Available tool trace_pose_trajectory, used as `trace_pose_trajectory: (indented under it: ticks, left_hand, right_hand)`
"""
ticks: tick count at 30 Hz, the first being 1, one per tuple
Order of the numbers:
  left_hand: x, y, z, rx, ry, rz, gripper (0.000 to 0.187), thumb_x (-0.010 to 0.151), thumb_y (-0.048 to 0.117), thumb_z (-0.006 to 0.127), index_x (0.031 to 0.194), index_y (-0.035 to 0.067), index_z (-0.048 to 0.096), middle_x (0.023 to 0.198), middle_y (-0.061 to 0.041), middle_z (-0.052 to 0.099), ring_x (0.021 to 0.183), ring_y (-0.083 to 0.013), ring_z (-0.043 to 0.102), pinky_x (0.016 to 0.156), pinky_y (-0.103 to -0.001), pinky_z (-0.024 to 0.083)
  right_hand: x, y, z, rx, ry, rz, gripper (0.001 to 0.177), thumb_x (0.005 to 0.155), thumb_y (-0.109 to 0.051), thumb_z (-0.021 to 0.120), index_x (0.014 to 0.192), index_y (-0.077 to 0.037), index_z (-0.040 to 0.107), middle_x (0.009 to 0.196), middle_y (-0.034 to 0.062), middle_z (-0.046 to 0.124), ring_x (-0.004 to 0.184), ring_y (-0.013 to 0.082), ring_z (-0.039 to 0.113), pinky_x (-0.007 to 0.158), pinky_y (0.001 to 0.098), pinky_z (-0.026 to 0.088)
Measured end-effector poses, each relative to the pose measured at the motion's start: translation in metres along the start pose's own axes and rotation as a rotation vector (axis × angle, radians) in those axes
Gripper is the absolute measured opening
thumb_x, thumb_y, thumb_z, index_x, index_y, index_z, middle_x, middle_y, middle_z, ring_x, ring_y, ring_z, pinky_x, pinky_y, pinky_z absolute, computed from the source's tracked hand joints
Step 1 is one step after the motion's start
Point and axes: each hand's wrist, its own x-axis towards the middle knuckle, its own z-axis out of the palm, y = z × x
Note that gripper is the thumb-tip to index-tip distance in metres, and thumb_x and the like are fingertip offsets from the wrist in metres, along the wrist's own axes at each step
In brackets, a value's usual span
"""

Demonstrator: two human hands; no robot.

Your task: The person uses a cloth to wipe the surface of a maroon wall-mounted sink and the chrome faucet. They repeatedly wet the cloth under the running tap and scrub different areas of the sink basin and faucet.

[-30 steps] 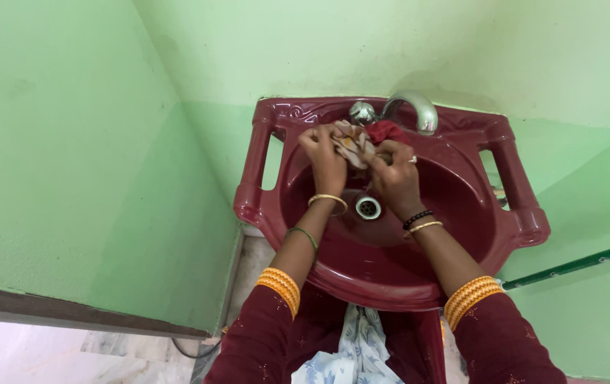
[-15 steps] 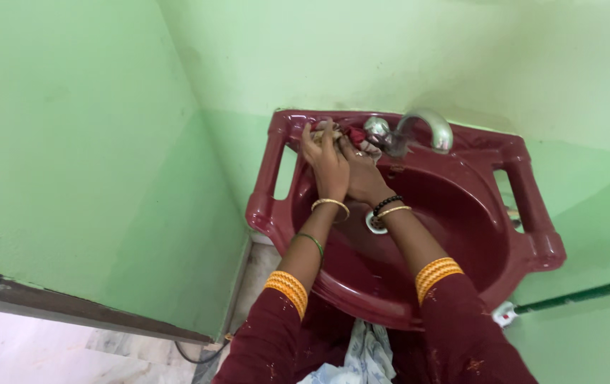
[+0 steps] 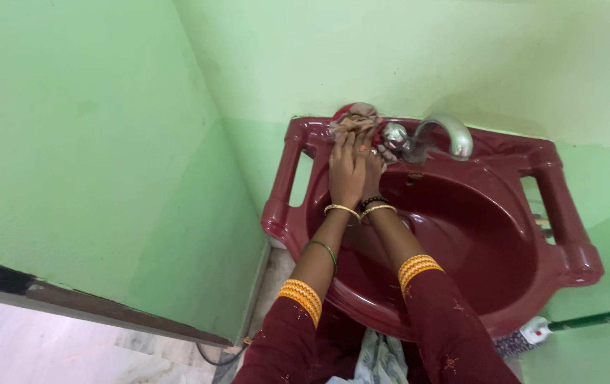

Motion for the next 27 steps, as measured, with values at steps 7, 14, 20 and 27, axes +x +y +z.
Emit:
trace_pose_trajectory:
  ticks: [7,14,20,27]
  left_hand:
    - [0.005,0.001,-0.007,-0.055,0.022,-0.112,0.057,0.103,0.042,0.049,0.148,0.007,0.054,0.159,-0.018,0.042,0.147,-0.0384,0.038,0.121,-0.047,0.030]
    - [0.005,0.008,-0.006,0.356,0.046,0.047,0.056,0.105,0.037,0.044,0.153,0.008,0.047,0.161,-0.016,0.041,0.151,-0.0334,0.035,0.126,-0.055,0.014]
    - [0.004,0.003,-0.008,0.214,-0.034,0.023,0.055,0.105,0.034,0.041,0.150,0.004,0.047,0.160,-0.018,0.043,0.150,-0.0362,0.034,0.124,-0.049,0.021]
    - [-0.010,0.026,-0.016,0.345,-0.075,0.115,0.042,0.102,0.030,0.047,0.133,0.007,0.063,0.139,-0.014,0.060,0.133,-0.0345,0.052,0.111,-0.048,0.040]
  right_hand:
    - [0.011,-0.042,-0.014,0.197,0.188,0.070,0.078,0.103,-0.027,0.056,0.158,0.008,0.012,0.143,0.0293,0.053,0.109,0.0391,0.066,0.090,0.0527,0.050]
    - [0.004,-0.022,-0.056,0.291,0.163,-0.075,0.062,0.099,-0.021,0.061,0.152,-0.012,0.030,0.137,0.0263,0.063,0.114,0.0380,0.067,0.089,0.0402,0.055]
    - [-0.004,-0.011,-0.078,0.365,-0.175,-0.049,0.044,0.095,-0.019,0.062,0.134,-0.002,0.054,0.115,0.0191,0.068,0.108,0.0367,0.066,0.090,0.0459,0.053]
    - [-0.022,0.009,-0.098,0.120,-0.123,-0.297,0.033,0.093,-0.015,0.062,0.122,0.001,0.062,0.123,0.0169,0.064,0.105,0.0346,0.063,0.093,0.0450,0.048]
